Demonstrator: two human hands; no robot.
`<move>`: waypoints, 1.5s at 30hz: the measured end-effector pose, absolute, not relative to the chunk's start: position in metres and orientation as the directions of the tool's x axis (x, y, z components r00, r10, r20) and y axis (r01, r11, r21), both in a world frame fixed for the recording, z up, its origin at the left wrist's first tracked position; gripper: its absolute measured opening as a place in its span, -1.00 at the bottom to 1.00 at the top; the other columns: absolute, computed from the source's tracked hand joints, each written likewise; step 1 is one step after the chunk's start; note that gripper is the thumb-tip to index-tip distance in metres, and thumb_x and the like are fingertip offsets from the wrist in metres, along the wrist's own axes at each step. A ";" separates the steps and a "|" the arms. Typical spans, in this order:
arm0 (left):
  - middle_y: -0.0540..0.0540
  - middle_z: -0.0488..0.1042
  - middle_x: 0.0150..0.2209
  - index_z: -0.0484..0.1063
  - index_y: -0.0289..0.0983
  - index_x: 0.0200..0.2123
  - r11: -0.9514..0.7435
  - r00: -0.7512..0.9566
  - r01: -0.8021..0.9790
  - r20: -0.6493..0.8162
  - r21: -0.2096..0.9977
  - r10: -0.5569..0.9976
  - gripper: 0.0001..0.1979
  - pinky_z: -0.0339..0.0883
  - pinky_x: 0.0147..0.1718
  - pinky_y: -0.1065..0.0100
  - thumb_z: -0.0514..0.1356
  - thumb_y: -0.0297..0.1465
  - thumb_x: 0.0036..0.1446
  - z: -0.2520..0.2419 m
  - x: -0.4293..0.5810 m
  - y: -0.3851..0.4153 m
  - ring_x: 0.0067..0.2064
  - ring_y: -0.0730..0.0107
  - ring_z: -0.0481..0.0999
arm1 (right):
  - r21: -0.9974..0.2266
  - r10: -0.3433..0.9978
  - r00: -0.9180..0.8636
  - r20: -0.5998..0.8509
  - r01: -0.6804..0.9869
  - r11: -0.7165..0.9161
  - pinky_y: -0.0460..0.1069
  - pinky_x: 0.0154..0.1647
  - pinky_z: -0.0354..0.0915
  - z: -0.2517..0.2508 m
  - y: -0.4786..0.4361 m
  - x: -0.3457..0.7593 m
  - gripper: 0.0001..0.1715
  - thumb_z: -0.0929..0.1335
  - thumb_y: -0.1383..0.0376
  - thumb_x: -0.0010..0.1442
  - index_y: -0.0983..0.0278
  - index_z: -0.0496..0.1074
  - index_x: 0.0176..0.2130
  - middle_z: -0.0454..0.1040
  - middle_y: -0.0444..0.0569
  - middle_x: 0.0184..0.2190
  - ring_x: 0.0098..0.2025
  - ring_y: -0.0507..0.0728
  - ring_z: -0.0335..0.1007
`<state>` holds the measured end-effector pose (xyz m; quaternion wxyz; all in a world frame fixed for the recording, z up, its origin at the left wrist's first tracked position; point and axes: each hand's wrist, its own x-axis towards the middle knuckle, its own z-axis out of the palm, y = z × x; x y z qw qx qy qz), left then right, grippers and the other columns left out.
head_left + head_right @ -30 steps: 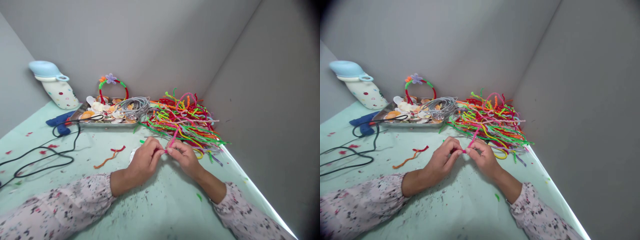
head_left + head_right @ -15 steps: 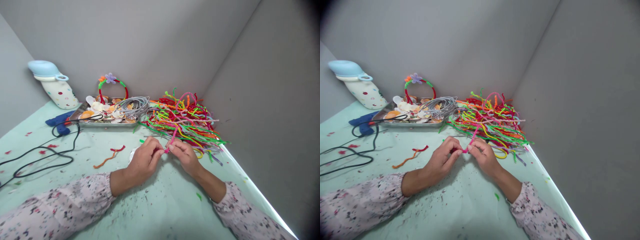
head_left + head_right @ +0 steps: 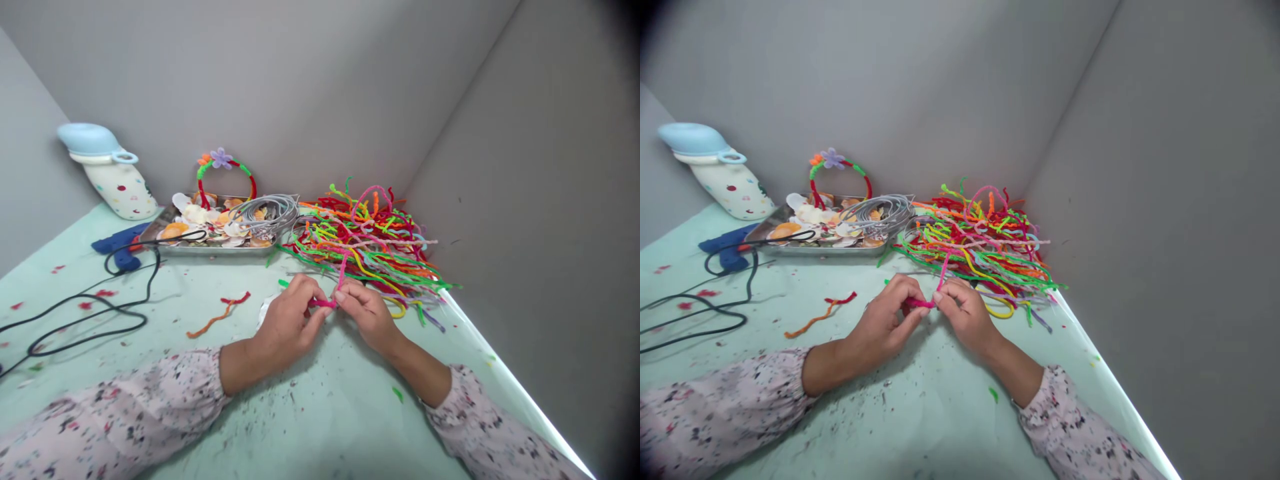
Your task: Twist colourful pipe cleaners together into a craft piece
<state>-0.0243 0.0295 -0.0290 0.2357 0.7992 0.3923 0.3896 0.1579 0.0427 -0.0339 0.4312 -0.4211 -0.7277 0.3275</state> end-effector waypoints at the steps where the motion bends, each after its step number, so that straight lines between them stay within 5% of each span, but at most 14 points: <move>1: -0.10 0.31 -0.19 0.28 -0.23 -0.19 -0.568 0.380 0.448 0.428 0.690 0.820 -0.88 0.29 -0.36 0.36 0.14 -0.43 0.18 -0.029 -0.024 0.029 -0.22 0.34 0.35 | -0.830 0.891 -0.273 0.363 0.340 0.442 -0.01 -0.29 0.14 -0.034 0.043 0.158 -0.62 0.25 0.16 0.28 0.23 0.26 -0.54 0.20 -0.16 -0.53 -0.39 0.07 0.17; 14: -0.10 0.33 -0.19 0.32 -0.24 -0.23 -0.583 0.367 0.446 0.456 0.679 0.811 -0.92 0.36 -0.23 0.29 0.13 -0.48 0.18 -0.027 -0.023 0.029 -0.19 0.33 0.37 | -0.792 0.873 -0.271 0.406 0.373 0.484 0.01 -0.26 0.16 -0.035 0.042 0.158 -0.68 0.27 0.18 0.26 0.23 0.30 -0.50 0.25 -0.15 -0.52 -0.39 0.08 0.21; 18: -0.13 0.31 -0.09 0.32 -0.22 -0.10 -0.563 0.340 0.436 0.451 0.702 0.825 -0.78 0.41 -0.29 0.36 0.14 -0.50 0.16 -0.027 -0.023 0.028 -0.17 0.36 0.39 | -0.835 0.893 -0.203 0.401 0.319 0.447 -0.01 -0.28 0.14 -0.038 0.044 0.160 -0.68 0.28 0.19 0.26 0.23 0.29 -0.50 0.23 -0.16 -0.52 -0.39 0.07 0.19; 26: -0.17 0.30 -0.05 0.40 -0.21 -0.10 -0.576 0.258 0.421 0.517 0.700 0.816 -0.81 0.47 -0.20 0.31 0.09 -0.46 0.23 -0.031 -0.024 0.033 -0.04 0.29 0.39 | -0.908 0.929 -0.070 0.364 0.197 0.371 -0.01 -0.31 0.14 -0.040 0.049 0.164 -0.73 0.26 0.20 0.23 0.23 0.32 -0.48 0.29 -0.13 -0.48 -0.38 0.08 0.19; 31: -0.17 0.30 0.01 0.38 -0.19 -0.03 -0.605 0.296 0.373 0.528 0.704 0.796 -0.75 0.51 -0.25 0.36 0.14 -0.44 0.21 -0.028 -0.024 0.028 -0.05 0.31 0.42 | -0.882 0.913 -0.111 0.393 0.235 0.408 -0.01 -0.30 0.14 -0.039 0.046 0.162 -0.68 0.27 0.19 0.24 0.23 0.29 -0.51 0.24 -0.14 -0.50 -0.39 0.08 0.18; 39: -0.13 0.38 -0.14 0.41 -0.23 -0.20 -0.601 0.330 0.416 0.502 0.682 0.799 -0.91 0.41 -0.22 0.31 0.13 -0.43 0.23 -0.028 -0.023 0.031 -0.12 0.32 0.42 | -0.826 0.881 -0.193 0.431 0.307 0.472 0.00 -0.25 0.17 -0.040 0.044 0.160 -0.71 0.27 0.20 0.27 0.22 0.31 -0.47 0.25 -0.15 -0.49 -0.38 0.08 0.20; 45: -0.10 0.38 -0.22 0.36 -0.25 -0.23 -0.588 0.291 0.414 0.511 0.695 0.809 -0.92 0.30 -0.19 0.28 0.08 -0.44 0.27 -0.026 -0.024 0.032 -0.16 0.32 0.37 | -0.730 0.814 -0.155 0.560 0.372 0.573 0.05 -0.10 0.24 -0.037 0.039 0.157 -0.92 0.35 0.27 0.20 0.19 0.35 -0.25 0.38 -0.08 -0.30 -0.20 0.13 0.32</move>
